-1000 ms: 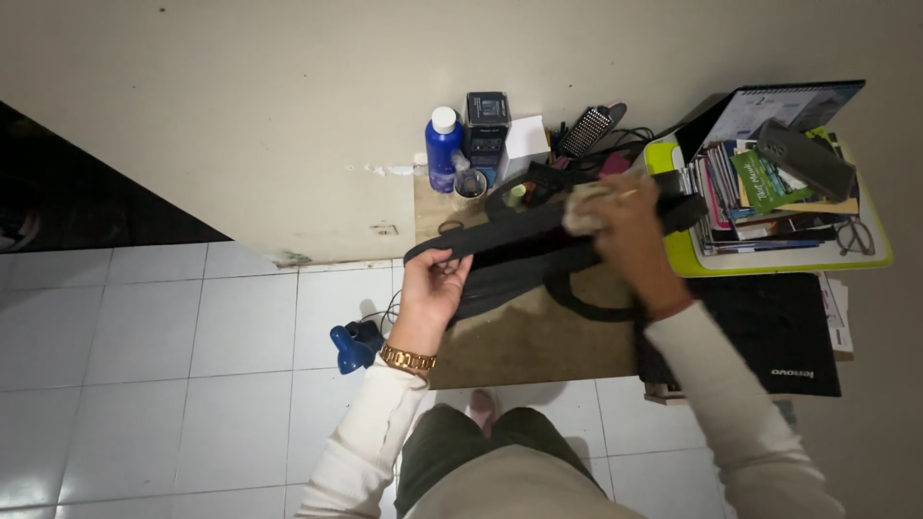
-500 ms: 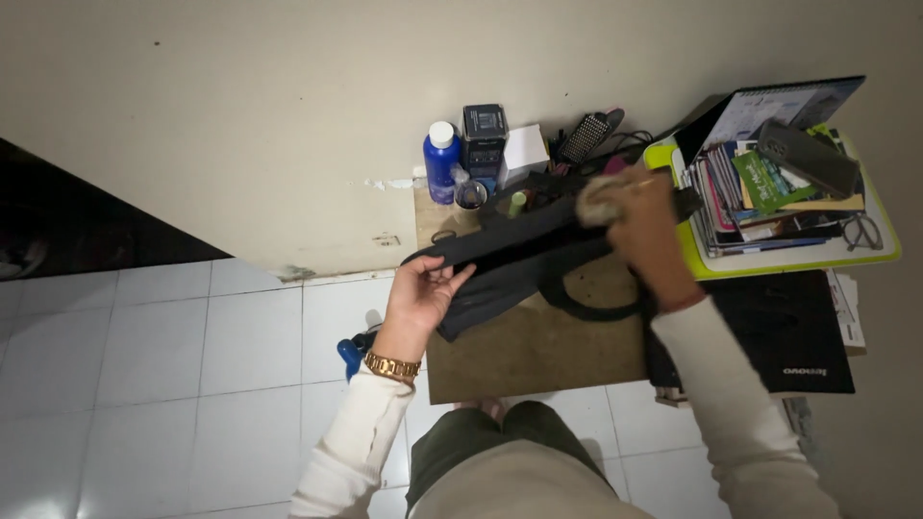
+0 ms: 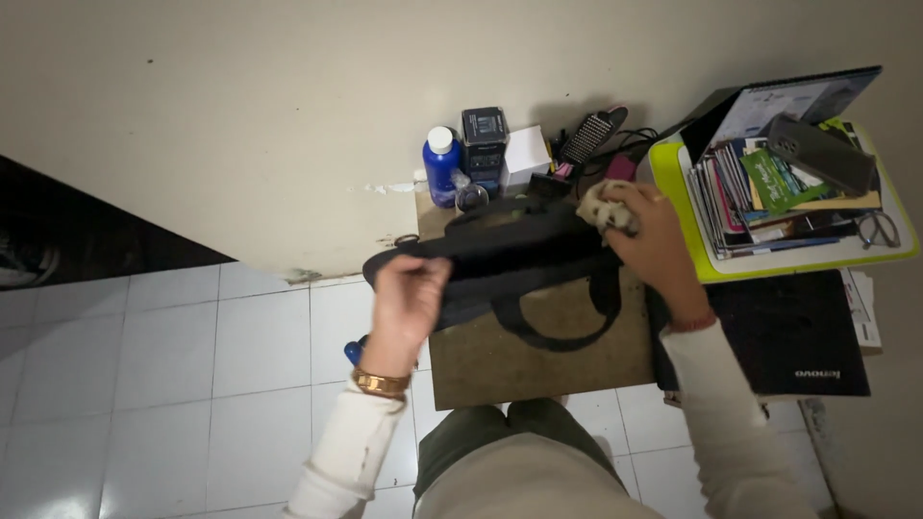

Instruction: The person wipes the exterior of a black laptop bag with a cloth, turning the bag to clean multiple sides and surfaces. The person uses a cloth to rub the bag's surface repeatedly.

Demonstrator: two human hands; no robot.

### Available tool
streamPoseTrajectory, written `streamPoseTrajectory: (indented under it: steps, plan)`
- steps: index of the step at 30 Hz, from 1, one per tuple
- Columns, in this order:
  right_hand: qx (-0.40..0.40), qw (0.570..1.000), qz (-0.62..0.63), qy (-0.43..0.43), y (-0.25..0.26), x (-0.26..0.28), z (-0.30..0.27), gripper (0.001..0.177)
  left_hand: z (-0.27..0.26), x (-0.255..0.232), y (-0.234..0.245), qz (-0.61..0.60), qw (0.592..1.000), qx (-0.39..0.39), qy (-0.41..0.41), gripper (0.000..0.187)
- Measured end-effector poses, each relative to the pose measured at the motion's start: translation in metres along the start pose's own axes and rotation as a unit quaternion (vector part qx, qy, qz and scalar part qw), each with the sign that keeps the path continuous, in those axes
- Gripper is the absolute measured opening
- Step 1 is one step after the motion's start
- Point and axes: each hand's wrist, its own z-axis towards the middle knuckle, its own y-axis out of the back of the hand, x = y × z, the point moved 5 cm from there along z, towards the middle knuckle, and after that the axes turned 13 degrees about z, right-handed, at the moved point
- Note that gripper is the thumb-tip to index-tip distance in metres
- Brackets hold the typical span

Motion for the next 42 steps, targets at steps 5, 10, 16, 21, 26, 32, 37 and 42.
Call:
streamPoseTrajectory:
  steps: [5, 10, 16, 21, 26, 32, 37, 42]
  plan:
    - [-0.031, 0.999, 0.004, -0.011, 0.000, -0.003, -0.014, 0.049, -0.040, 0.104, -0.101, 0.071, 0.990, 0.079, 0.091, 0.024]
    - [-0.004, 0.992, -0.006, 0.126, -0.011, 0.008, -0.018, 0.047, 0.093, 0.224, -0.117, 0.034, 0.986, 0.113, 0.117, 0.030]
    - [0.010, 0.981, -0.013, 0.193, 0.007, -0.028, 0.000, 0.047, 0.108, 0.210, -0.094, 0.074, 0.994, 0.056, 0.052, 0.021]
    - [-0.002, 0.993, 0.068, 0.098, 0.025, -0.036, 0.009, 0.052, 0.055, 0.189, -0.125, 0.063, 0.992, 0.083, 0.065, 0.040]
    - [-0.043, 0.988, 0.140, 0.040, 0.037, -0.064, 0.017, 0.044, 0.064, 0.193, -0.121, 0.057, 0.991, 0.099, 0.070, 0.048]
    - [-0.142, 0.957, 0.183, -0.176, 0.089, -0.051, 0.023, 0.044, 0.070, 0.209, -0.100, 0.070, 0.990, 0.099, 0.073, 0.048]
    - [-0.121, 0.991, 0.034, -0.042, 0.077, -0.041, 0.012, 0.039, 0.075, 0.214, -0.097, 0.072, 0.989, 0.096, 0.081, 0.043]
    - [-0.066, 0.988, -0.038, 0.135, 0.028, -0.036, -0.010, 0.047, 0.047, 0.199, -0.121, 0.087, 0.991, 0.089, 0.043, 0.027]
